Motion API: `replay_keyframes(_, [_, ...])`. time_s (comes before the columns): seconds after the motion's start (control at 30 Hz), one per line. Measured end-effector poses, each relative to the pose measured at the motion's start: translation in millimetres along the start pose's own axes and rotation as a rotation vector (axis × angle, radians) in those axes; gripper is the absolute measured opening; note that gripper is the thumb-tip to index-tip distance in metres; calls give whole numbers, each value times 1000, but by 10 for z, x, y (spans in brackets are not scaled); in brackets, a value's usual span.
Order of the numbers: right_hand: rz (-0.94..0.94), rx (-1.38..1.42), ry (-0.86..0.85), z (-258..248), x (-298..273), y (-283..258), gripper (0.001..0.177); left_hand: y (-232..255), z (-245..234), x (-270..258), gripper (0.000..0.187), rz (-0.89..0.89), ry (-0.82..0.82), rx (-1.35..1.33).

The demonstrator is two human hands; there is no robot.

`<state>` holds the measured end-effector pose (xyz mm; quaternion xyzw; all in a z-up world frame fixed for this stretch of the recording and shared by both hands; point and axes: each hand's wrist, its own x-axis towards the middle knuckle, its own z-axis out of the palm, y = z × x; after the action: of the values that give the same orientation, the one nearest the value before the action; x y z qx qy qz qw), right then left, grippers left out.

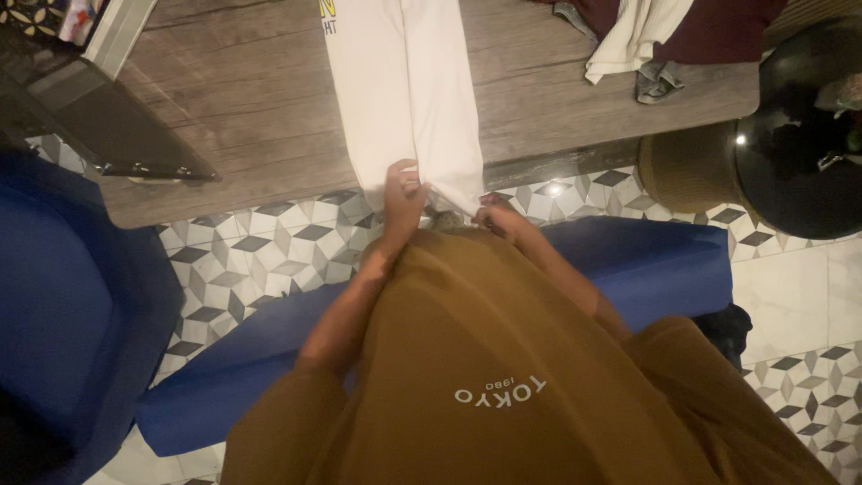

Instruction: The person picks up a t-shirt from a pile of clothes on a bench, lays it flat on the bench, and folds it into a neat rectangle before placing it on a shelf inside a cabinet.

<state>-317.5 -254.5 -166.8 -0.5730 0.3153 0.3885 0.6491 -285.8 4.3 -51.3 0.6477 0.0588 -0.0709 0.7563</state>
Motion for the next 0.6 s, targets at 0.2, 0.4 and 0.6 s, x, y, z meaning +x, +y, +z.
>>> replay_keyframes(0.2, [-486,-399,134,63,38,26,66,69,-25,-50,55,-26,-65,35])
replay_keyframes(0.4, [-711,-325,205,27,54,-89,34,39,-58,-66,52,202,-85,227])
replay_keyframes(0.6, [-840,-675,465,166,-393,-324,32,251,-47,-96,36,187,24,553])
